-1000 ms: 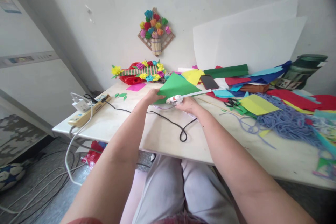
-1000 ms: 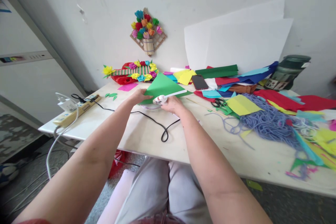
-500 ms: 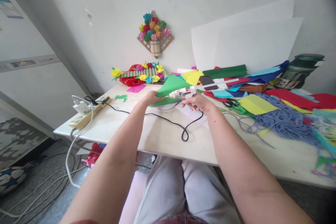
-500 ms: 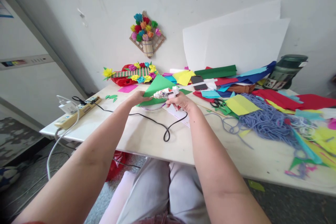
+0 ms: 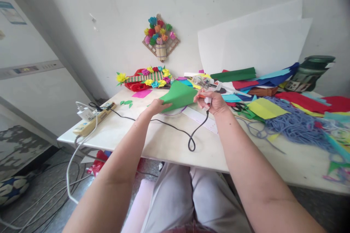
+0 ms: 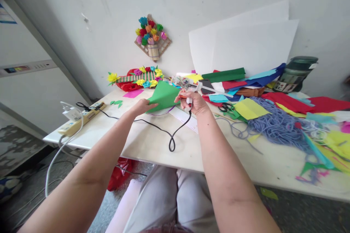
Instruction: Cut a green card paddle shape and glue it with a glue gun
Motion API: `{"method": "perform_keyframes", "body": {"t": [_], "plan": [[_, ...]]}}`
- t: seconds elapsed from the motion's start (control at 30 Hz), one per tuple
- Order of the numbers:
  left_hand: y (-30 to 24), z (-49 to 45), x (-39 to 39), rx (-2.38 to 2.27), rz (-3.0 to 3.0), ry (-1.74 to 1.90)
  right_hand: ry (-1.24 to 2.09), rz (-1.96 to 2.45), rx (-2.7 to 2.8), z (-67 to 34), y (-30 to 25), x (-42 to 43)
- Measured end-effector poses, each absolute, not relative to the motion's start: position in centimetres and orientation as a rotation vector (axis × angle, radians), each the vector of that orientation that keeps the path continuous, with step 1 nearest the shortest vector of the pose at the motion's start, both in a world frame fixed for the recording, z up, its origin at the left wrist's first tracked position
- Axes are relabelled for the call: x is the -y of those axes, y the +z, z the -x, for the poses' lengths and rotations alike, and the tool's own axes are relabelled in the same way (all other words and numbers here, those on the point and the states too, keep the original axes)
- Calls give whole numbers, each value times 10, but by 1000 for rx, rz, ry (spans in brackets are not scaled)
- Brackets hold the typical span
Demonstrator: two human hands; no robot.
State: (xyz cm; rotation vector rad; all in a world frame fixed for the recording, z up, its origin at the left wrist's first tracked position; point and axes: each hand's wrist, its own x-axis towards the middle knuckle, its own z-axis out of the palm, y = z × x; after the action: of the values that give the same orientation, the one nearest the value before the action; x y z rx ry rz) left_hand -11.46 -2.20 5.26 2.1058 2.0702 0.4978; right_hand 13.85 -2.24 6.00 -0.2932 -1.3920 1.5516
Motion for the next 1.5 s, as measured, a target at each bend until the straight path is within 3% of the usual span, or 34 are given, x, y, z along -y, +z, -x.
{"method": "perform_keyframes", "body": {"t": [0.33,0.5,0.9,1.13,1.5], "plan": [[53,105,30,-2136,-2397,79,1490,373,1225,-141,64,27],[58,112,28,-1932,-2599,-69,1515,300,1137,-143,64,26],[44,117,20,-1955,-2102,714,1492,291,1070,-144,58,19],[50,117,17,-1907,-2035,712,1520,258,1061,-144,56,16],[48,123,23,-1983,-2399,389,1475,427,1048,-144,60,19]]}}
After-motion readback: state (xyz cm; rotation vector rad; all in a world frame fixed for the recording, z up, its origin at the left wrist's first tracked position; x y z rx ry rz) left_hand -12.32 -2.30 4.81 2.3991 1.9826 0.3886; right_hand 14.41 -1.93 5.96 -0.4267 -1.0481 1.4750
